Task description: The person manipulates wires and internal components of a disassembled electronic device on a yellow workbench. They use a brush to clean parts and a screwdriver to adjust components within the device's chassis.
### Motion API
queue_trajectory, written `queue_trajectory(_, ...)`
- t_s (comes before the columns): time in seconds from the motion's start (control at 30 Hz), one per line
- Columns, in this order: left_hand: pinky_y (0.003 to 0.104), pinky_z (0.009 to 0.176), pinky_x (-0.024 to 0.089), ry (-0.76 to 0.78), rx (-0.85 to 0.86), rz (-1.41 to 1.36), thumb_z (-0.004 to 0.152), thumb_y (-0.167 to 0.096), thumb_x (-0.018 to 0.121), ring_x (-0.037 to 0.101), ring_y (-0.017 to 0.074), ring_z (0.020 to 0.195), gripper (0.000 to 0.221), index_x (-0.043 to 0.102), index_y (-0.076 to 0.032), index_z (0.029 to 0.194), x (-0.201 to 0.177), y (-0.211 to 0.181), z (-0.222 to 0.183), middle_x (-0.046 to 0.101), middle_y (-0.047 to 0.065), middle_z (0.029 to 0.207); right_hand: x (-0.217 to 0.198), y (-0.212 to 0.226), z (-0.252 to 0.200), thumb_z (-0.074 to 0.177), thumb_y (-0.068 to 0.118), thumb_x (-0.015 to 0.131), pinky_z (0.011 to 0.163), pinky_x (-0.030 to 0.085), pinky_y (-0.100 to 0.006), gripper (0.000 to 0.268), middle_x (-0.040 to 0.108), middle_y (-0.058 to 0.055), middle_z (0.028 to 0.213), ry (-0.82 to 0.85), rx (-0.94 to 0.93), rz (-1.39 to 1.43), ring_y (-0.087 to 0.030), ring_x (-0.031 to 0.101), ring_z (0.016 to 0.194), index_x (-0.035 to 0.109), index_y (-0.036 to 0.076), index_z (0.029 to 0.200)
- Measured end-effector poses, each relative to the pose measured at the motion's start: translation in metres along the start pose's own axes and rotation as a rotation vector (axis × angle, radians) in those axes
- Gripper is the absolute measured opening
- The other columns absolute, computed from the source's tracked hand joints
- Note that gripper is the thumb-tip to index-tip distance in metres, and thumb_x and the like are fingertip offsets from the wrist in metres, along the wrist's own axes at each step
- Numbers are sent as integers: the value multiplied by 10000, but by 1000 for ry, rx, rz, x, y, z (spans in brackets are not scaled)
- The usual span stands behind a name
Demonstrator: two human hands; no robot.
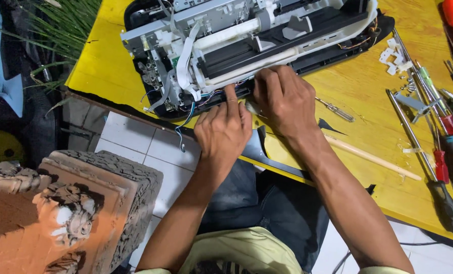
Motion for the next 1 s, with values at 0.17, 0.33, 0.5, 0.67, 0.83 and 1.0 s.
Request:
queue_trajectory(0.17, 354, 516, 519, 35, -36, -19, 865, -212, 634, 612, 219, 521, 471, 687, 19, 1272, 1, 3, -3, 578, 27, 578, 2, -2, -5, 1023, 155, 690, 515, 493, -240, 75, 545, -44, 801, 26, 3, -34, -156, 581, 618, 688, 81, 1034)
queue_trajectory(0.33, 363, 489, 518, 125, -41, -152, 824, -161, 678, 636, 237, 499, 529, 662, 43, 1312, -16, 4, 1, 647, 52, 583, -1, -1, -4, 1010, 143, 704, 532, 513, -239, 66, 550, -34, 811, 51, 3, -56, -153, 598, 632, 685, 93, 1049)
queue_trajectory(0.5, 279, 438, 459, 144, -408, -847, 923, 19, 671, 564, 205, 425, 503, 534, 205, 1370, -33, 12, -29, 640, 93, 549, -3, -1, -6, 1003, 113, 712, 533, 526, -265, 77, 545, -43, 840, 80, 19, 2, -177, 612, 647, 676, 92, 1068)
queue_trajectory(0.67, 216, 512, 433, 101, -650, -943, 958, -80, 630, 514, 122, 441, 569, 491, 74, 1488, -35, 22, -40, 563, -3, 526, 2, -5, -10, 991, 72, 687, 544, 536, -299, 112, 538, -66, 851, 100, 40, 62, -205, 596, 636, 678, 77, 1103)
queue_trajectory(0.83, 229, 482, 437, 17, -481, -389, 924, -187, 648, 564, 141, 418, 317, 768, -128, 1212, -33, 51, -51, 558, -93, 466, 4, -6, -15, 992, 73, 687, 544, 532, -298, 113, 536, -76, 851, 100, 48, 62, -208, 597, 639, 681, 68, 1105)
queue_trajectory(1.0, 252, 480, 449, -110, -320, -297, 931, -107, 743, 533, 153, 419, 181, 791, -54, 1097, -48, 69, -10, 604, -27, 538, 10, -9, -20, 976, 61, 699, 531, 514, -297, 120, 559, -67, 873, 89, 45, 94, -201, 595, 634, 686, 66, 1095)
Point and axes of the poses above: each hand's wrist, its own z-axis towards the middle knuckle, its own x-axis out of the palm, y = z × x, the point moved 4 cm from there along z, towards the middle knuckle
